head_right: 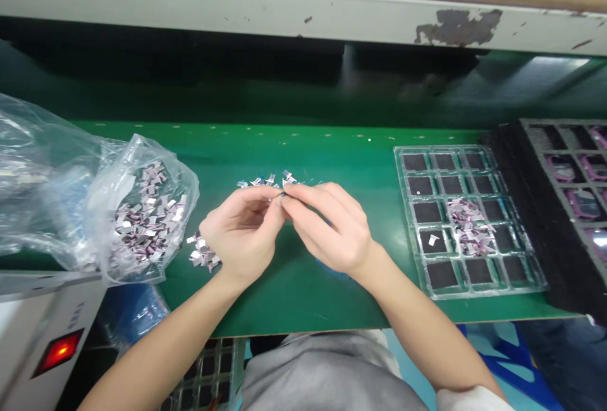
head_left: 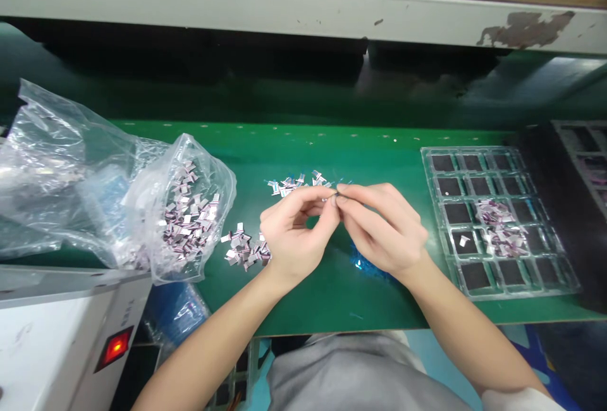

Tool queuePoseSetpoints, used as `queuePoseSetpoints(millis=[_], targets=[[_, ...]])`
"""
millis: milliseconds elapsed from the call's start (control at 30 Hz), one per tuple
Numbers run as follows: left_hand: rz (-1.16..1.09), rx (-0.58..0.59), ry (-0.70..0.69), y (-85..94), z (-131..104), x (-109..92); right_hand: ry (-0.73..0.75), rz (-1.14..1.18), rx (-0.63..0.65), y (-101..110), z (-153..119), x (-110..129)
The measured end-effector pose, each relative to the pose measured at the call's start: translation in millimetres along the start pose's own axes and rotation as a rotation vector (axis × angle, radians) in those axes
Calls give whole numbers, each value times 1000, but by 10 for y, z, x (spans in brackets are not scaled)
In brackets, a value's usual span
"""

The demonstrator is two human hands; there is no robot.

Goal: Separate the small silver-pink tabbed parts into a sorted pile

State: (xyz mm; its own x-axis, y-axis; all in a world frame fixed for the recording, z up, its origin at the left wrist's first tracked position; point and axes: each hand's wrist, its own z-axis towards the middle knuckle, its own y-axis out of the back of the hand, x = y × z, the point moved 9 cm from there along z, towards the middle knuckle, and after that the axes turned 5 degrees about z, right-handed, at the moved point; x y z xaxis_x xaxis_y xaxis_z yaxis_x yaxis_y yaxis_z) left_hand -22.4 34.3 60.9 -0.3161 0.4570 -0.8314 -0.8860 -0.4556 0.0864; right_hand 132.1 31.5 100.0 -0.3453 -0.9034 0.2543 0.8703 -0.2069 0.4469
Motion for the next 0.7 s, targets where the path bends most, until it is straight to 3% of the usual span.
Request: queuePoseSetpoints(millis=[233, 433, 700], targets=[[-6, -1, -24, 3, -9, -21, 0, -10, 3, 1, 8, 17], [-30, -8, 34, -2, 13, -13, 22, 22, -10, -2, 17, 38], [24, -9, -42, 6, -29, -22, 1, 33, -13, -6, 5, 8]])
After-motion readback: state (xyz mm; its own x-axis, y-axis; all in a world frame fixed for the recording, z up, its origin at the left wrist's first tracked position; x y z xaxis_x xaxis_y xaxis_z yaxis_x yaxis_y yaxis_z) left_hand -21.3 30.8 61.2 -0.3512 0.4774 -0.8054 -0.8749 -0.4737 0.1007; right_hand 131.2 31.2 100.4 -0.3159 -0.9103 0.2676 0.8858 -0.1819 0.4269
